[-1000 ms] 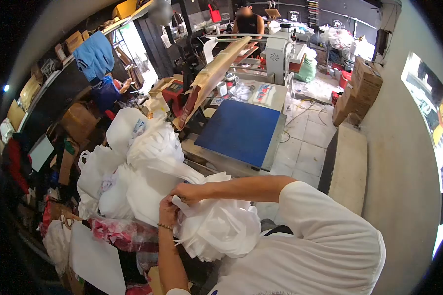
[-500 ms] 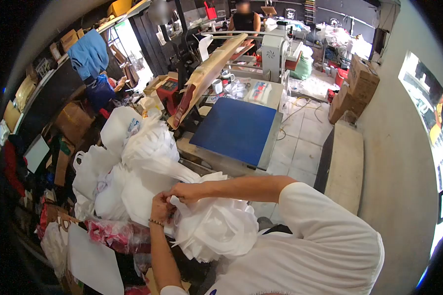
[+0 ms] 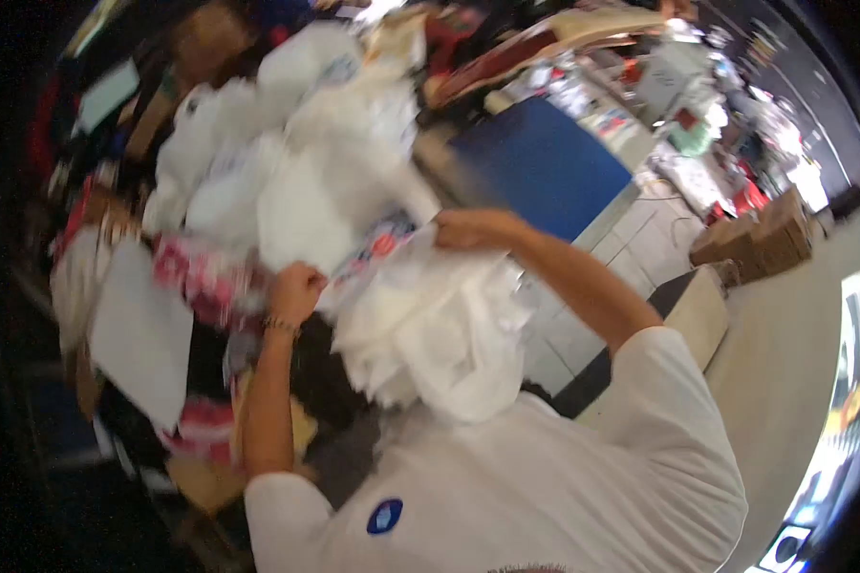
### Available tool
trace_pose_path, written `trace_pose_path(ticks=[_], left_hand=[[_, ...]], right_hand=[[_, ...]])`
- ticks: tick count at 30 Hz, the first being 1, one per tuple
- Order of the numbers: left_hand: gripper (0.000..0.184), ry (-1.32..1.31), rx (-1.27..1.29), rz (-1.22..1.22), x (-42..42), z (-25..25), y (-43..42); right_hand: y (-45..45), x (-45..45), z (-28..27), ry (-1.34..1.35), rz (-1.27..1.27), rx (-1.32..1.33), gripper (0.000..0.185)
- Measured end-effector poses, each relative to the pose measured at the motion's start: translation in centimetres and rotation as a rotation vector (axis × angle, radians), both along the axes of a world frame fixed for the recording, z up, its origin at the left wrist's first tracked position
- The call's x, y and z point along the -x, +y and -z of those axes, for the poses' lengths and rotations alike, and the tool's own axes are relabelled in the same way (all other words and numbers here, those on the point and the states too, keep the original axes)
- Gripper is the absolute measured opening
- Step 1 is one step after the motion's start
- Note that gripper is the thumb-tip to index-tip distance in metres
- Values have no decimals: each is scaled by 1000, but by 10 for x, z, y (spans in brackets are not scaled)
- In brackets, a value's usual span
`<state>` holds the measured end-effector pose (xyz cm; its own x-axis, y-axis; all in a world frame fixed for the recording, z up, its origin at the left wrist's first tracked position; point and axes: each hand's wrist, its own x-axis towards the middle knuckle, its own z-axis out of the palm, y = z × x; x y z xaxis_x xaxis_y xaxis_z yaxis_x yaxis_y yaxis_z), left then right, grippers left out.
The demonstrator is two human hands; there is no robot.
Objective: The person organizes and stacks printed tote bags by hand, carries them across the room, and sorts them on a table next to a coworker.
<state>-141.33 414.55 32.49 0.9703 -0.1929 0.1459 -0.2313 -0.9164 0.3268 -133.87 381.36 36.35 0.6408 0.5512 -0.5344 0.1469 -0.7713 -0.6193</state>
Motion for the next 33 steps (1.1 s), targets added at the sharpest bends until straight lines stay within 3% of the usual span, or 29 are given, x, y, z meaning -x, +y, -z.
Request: trace_pose_path(ticks=[2, 5, 8, 10, 12, 14, 17, 18, 20, 22, 23, 26, 28, 33], left_hand=[[10, -23, 115, 2, 15, 34, 10], [8, -34, 218, -88, 23, 25, 4], [9, -23, 148, -91, 29, 14, 0], [15, 82, 147, -145, 33, 0, -7], [20, -114, 81, -77, 35, -17, -24], [25, -153, 199, 27, 24, -10, -40], [27, -117, 323, 135, 6, 8, -78], [27, -156, 356, 201, -3, 20, -86], [38, 40, 309, 214, -12, 15, -96], [39, 163, 311, 115, -22, 18, -104], [41, 303, 320, 29, -27, 21, -106], [45, 212, 154, -11, -30, 35, -116], [47, 254, 101, -47, -28, 27, -123], [42, 48, 248, -12, -26, 29, -117]], right_hand=[[-6, -19, 67, -176, -9, -94, 28], [-2, -20, 40, -103, -15, -64, 26], [-9, -11, -8, 65, 46, -126, 24], [-26, -20, 3, 99, 44, -188, 22], [-45, -27, 8, 35, 102, -450, 25], [-58, -11, 10, 29, 312, -677, 31], [-78, 11, 14, -131, 409, -759, 35], [-87, 18, 27, -132, 509, -772, 34], [-110, 32, 77, -139, 722, -823, 39], [-122, 55, 130, -155, 947, -795, 42], [-124, 70, 154, -92, 1009, -797, 45], [-149, 110, 280, 203, 1130, -964, 54], [-136, 134, 288, 53, 816, -940, 58], [-85, 150, 250, 375, 917, -1026, 60]])
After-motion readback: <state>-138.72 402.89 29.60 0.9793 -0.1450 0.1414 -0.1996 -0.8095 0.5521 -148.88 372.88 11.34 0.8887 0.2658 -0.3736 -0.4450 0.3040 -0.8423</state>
